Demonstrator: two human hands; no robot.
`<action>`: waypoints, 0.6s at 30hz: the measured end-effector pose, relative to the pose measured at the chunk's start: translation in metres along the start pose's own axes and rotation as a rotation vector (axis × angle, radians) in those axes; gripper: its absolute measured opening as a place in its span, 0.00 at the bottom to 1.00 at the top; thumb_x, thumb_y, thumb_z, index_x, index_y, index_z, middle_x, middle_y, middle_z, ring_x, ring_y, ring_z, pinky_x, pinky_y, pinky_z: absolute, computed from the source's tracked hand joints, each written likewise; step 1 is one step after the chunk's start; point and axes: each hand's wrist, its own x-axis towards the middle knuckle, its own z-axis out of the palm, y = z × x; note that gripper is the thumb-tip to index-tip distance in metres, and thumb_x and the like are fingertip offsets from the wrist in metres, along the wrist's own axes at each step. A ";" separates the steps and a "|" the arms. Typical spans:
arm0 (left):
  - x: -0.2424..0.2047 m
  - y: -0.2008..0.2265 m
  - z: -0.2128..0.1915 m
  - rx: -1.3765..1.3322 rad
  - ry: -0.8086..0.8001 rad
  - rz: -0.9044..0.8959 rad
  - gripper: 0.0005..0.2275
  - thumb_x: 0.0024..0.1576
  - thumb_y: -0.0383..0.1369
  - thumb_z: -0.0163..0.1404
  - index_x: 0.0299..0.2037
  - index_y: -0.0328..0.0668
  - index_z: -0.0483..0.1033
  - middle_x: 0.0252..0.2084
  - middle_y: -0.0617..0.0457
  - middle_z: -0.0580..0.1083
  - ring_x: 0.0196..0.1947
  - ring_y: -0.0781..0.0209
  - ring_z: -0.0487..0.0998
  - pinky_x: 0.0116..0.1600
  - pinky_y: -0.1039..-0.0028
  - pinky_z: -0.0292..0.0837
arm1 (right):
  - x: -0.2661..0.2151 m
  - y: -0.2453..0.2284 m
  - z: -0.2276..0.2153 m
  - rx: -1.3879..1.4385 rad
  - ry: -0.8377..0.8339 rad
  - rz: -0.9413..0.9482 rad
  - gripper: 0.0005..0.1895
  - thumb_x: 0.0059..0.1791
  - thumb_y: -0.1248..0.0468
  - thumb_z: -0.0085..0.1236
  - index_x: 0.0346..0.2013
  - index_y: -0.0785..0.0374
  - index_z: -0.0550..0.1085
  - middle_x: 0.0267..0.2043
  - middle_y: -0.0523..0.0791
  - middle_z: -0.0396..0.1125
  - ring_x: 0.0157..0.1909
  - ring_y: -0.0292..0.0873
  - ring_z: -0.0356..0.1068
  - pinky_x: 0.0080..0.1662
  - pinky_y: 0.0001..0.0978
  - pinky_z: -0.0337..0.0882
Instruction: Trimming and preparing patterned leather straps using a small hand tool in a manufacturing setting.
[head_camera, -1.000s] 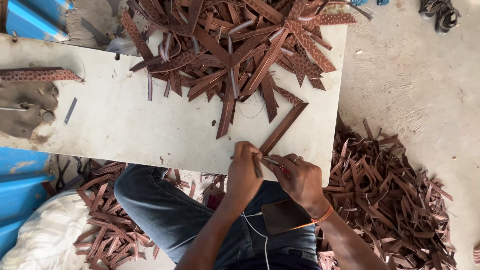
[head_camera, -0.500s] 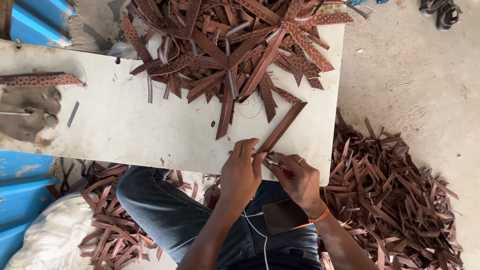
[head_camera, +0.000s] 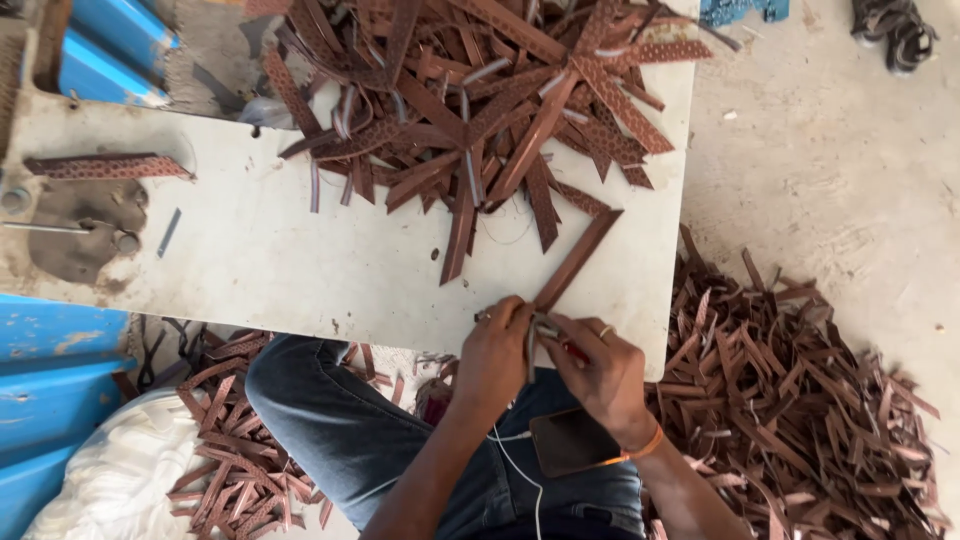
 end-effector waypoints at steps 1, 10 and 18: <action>0.001 -0.002 0.001 0.004 0.007 0.001 0.18 0.55 0.28 0.56 0.56 0.35 0.74 0.55 0.46 0.70 0.49 0.44 0.77 0.50 0.58 0.75 | 0.002 0.000 0.001 0.002 0.003 -0.008 0.18 0.44 0.68 0.70 0.48 0.64 0.79 0.38 0.49 0.76 0.27 0.42 0.76 0.27 0.31 0.75; 0.006 0.017 -0.007 0.015 0.170 0.001 0.13 0.55 0.29 0.58 0.50 0.36 0.79 0.48 0.47 0.72 0.41 0.46 0.78 0.44 0.59 0.76 | -0.016 0.021 0.008 0.161 -0.004 0.064 0.21 0.44 0.67 0.69 0.51 0.63 0.79 0.38 0.47 0.76 0.31 0.37 0.76 0.32 0.27 0.76; 0.009 0.010 -0.006 -0.297 0.329 -0.181 0.05 0.58 0.31 0.58 0.39 0.39 0.78 0.40 0.50 0.77 0.36 0.50 0.83 0.39 0.62 0.79 | -0.013 0.020 0.003 0.221 0.029 0.164 0.18 0.45 0.65 0.70 0.49 0.64 0.80 0.37 0.47 0.76 0.35 0.38 0.77 0.37 0.28 0.76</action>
